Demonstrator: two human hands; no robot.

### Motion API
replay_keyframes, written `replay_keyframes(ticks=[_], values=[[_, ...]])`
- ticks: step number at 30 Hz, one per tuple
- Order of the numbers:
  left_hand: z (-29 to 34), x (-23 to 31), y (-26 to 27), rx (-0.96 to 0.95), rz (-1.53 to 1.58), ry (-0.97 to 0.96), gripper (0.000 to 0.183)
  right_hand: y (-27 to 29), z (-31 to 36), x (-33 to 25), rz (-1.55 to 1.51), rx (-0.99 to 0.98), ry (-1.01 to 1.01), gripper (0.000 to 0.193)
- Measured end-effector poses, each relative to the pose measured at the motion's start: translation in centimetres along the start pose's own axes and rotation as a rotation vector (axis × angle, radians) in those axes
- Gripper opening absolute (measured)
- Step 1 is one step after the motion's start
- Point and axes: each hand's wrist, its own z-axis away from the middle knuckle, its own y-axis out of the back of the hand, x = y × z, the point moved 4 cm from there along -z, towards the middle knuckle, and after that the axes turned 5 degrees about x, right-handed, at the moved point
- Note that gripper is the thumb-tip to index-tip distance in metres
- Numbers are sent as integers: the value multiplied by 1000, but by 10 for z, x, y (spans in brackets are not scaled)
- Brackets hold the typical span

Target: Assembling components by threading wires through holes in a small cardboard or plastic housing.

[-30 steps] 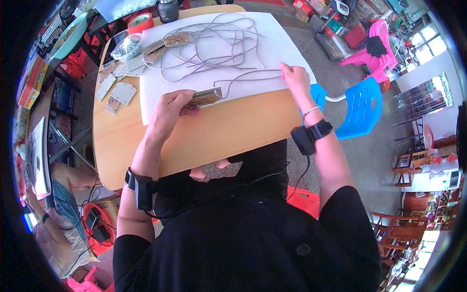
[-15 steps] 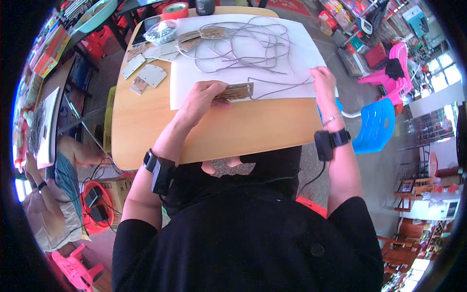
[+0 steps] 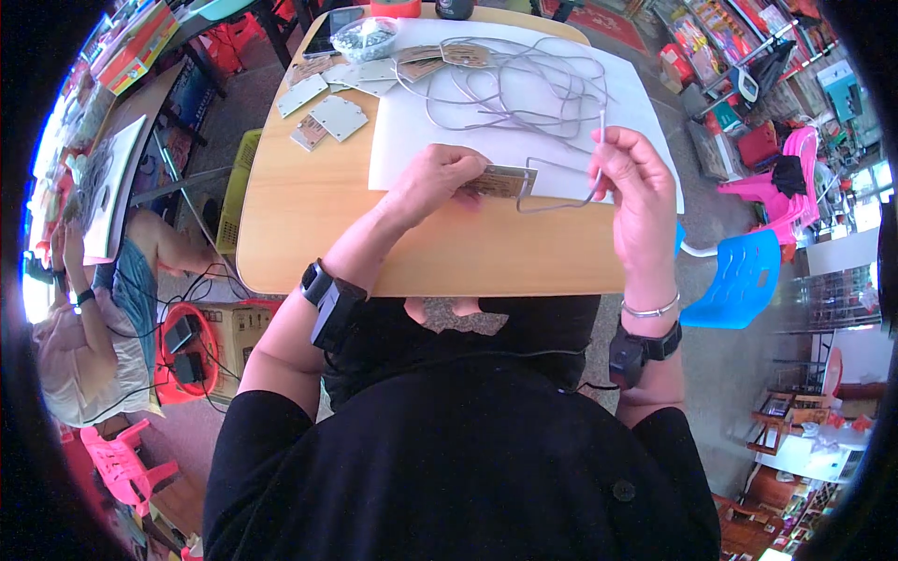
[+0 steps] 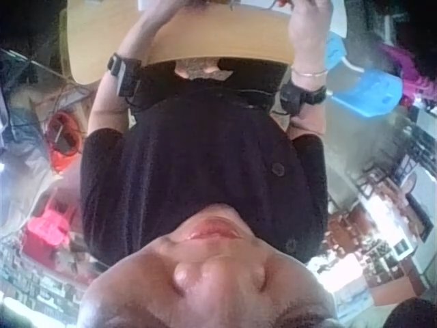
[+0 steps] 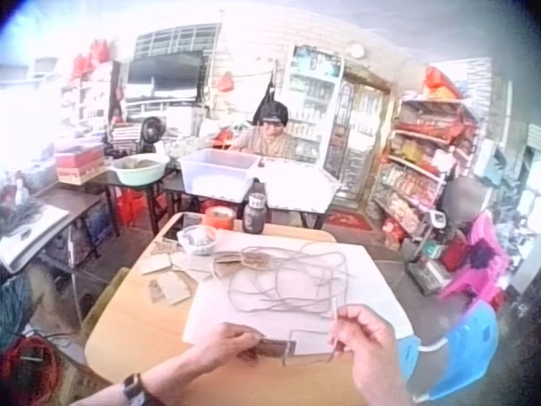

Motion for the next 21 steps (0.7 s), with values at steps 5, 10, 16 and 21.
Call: replay_keyframes(ticks=[5,10,16,21], values=[[-4,1,0,-5,-4,-18,34,-26,7,-5,-330,-160,-223,13],[-2,11,-3,-3,-56,-79,32,-31,-6,-3,-149,-86,-57,11],[6,4,-4,-58,-139,-66,29,-35,-17,36,660,-205,205,12],[4,6,-6,-81,-137,-60,28,-32,-15,48,705,-374,114,13]])
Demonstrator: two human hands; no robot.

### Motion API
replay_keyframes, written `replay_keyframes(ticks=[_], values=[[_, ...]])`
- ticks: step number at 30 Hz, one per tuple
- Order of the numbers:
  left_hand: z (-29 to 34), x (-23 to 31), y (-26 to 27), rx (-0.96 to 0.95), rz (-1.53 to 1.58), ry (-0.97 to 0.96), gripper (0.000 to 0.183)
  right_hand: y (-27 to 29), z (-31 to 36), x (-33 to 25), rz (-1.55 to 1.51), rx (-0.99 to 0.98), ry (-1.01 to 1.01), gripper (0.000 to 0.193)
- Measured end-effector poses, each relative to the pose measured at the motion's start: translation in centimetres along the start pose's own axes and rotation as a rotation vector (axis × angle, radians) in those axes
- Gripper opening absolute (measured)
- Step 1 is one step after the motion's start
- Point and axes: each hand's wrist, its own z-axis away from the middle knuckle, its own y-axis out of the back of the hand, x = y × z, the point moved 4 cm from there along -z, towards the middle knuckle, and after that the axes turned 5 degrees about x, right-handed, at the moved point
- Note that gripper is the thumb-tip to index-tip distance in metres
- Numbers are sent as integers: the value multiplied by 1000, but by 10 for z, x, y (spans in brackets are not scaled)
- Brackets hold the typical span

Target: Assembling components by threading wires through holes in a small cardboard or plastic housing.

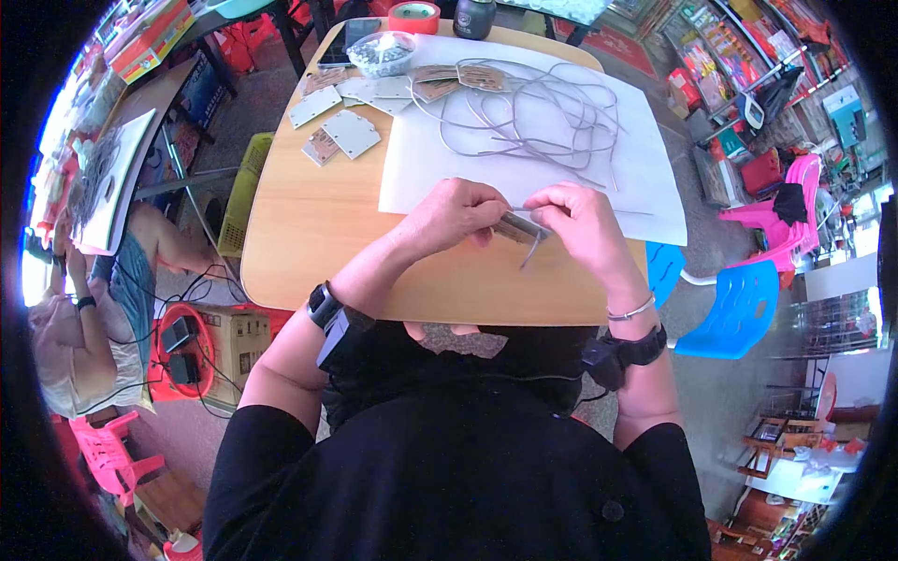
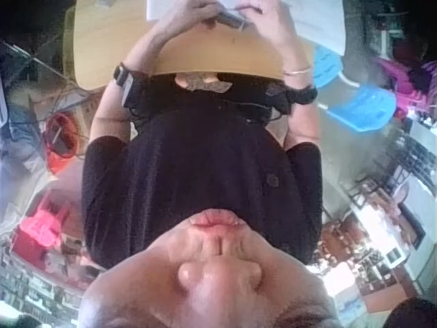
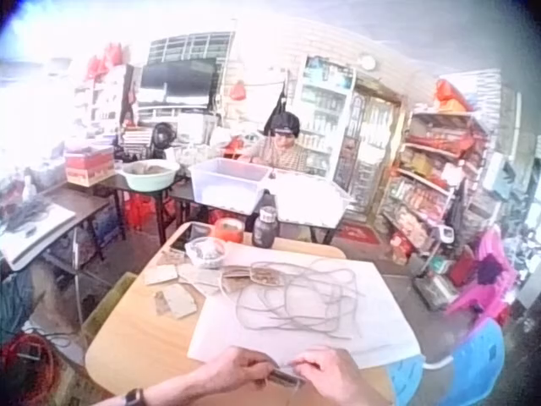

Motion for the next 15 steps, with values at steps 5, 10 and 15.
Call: replay_keyframes(ticks=[5,10,15], values=[[0,2,0,-28,121,-2,27,-5,-1,10,-214,-154,-85,16],[-2,2,3,-48,135,22,28,-5,2,14,-374,-246,-175,15],[-2,1,0,-91,165,37,29,-8,6,12,-440,-278,-174,14]])
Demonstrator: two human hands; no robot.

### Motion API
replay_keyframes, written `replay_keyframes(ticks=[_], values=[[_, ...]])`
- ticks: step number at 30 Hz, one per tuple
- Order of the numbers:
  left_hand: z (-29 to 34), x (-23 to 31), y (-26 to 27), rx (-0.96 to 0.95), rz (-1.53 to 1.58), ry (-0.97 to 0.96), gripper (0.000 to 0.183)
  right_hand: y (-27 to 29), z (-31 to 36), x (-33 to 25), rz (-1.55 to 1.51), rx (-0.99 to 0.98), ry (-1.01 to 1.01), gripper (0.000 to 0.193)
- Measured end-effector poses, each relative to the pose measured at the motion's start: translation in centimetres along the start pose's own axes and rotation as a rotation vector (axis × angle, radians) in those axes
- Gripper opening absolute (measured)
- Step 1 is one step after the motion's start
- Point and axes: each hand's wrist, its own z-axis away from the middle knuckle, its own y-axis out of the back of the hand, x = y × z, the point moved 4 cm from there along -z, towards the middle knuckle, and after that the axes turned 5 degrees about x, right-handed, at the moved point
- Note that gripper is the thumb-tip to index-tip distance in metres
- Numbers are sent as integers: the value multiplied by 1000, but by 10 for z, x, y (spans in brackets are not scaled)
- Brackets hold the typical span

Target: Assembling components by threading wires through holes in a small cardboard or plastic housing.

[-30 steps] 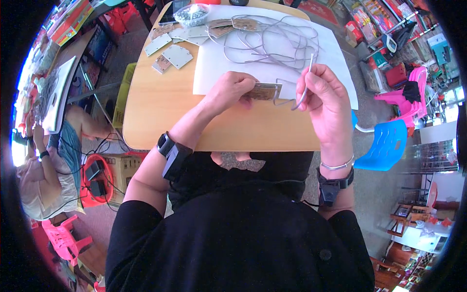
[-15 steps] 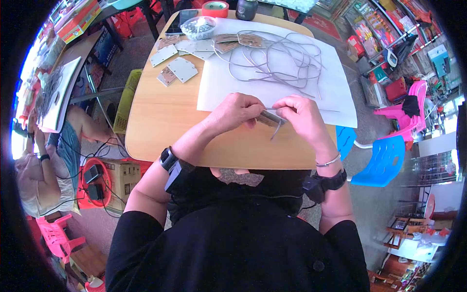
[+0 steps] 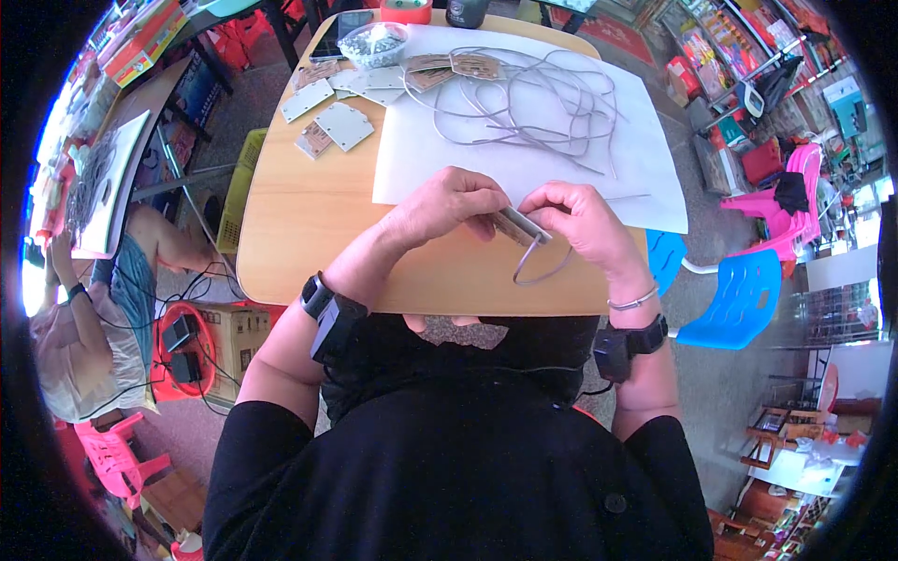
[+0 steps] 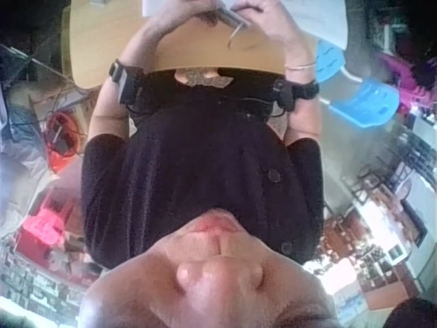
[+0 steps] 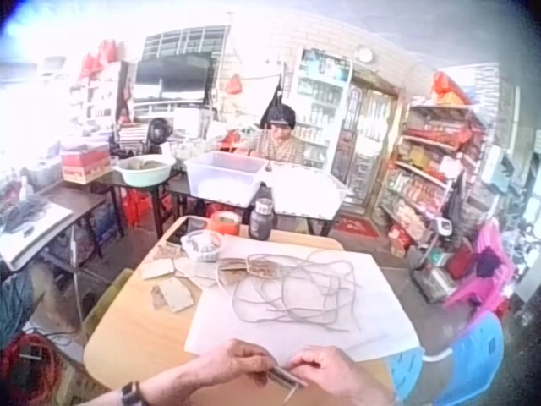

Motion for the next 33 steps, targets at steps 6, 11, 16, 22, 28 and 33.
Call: replay_keyframes(ticks=[6,11,16,22,28,33], values=[[0,-2,1,-5,45,8,29,-10,3,-1,-13,52,25,12],[-1,-5,0,-30,58,23,29,-12,5,4,-25,101,31,11],[1,-5,-3,-70,70,19,28,-8,9,4,47,117,54,11],[-1,-5,-3,-106,91,17,27,-14,10,3,26,110,63,10],[0,-2,-5,-117,134,22,27,-14,13,-2,104,236,229,10],[-3,-7,-2,-62,-4,-20,24,-19,17,-1,-7,173,127,10]])
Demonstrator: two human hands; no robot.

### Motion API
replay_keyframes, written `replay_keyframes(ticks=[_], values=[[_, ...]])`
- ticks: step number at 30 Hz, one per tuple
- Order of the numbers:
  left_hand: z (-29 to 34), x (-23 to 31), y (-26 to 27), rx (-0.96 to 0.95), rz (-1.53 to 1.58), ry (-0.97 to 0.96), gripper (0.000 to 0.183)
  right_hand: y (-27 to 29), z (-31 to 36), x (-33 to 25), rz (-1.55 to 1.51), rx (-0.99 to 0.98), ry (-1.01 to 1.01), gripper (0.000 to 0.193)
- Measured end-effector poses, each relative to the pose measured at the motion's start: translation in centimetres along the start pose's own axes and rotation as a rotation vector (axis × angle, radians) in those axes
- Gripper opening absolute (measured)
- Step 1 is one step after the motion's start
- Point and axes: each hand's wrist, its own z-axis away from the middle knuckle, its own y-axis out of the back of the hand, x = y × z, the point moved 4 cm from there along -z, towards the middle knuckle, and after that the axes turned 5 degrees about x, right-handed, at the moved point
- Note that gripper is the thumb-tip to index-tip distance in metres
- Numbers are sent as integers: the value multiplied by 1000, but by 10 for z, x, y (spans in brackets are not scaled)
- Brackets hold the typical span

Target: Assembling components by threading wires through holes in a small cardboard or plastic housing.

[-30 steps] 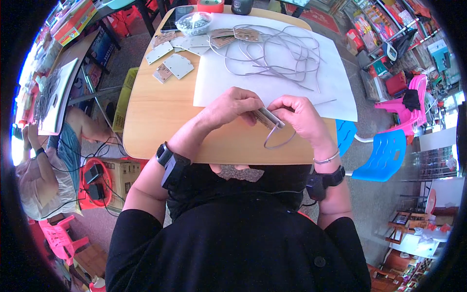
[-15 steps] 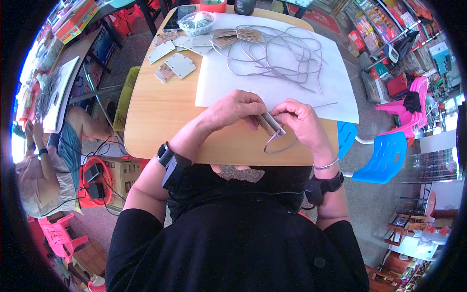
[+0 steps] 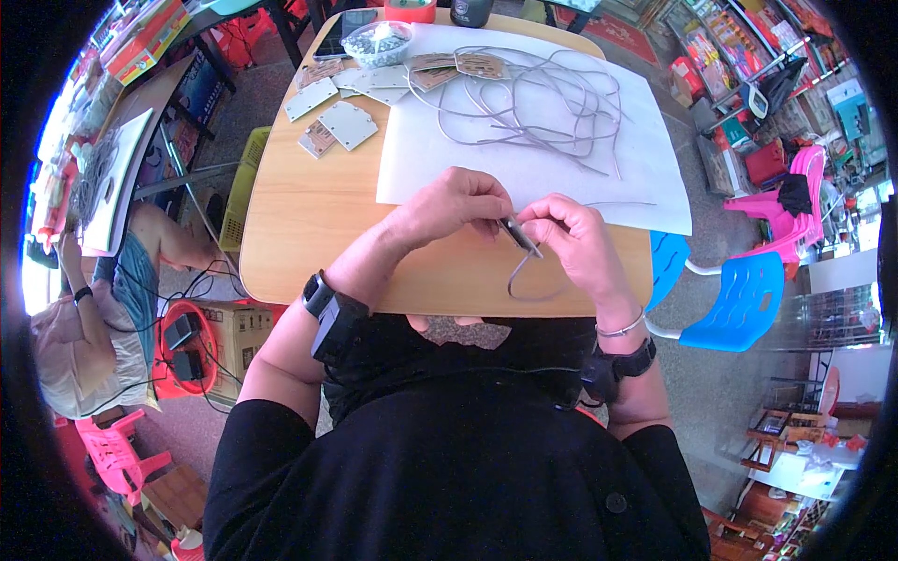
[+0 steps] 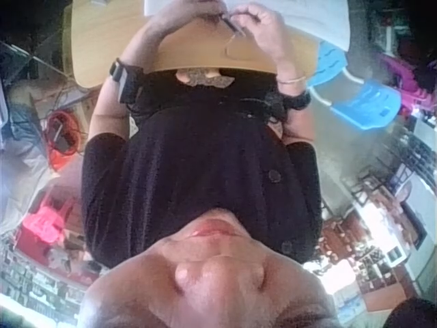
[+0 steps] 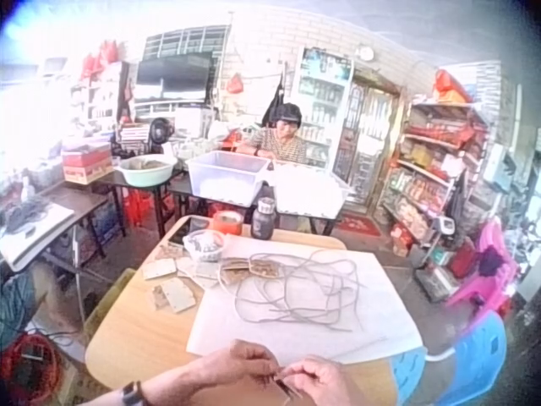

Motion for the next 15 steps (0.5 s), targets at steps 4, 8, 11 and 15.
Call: replay_keyframes(ticks=[4,8,11,15], values=[[1,3,3,59,89,20,22,3,4,2,32,136,-38,9],[0,2,4,94,94,35,22,-3,9,-4,166,210,23,9],[0,0,6,79,72,31,24,-2,6,-5,283,216,21,10],[0,1,2,59,101,32,23,-3,4,-4,423,253,113,10]])
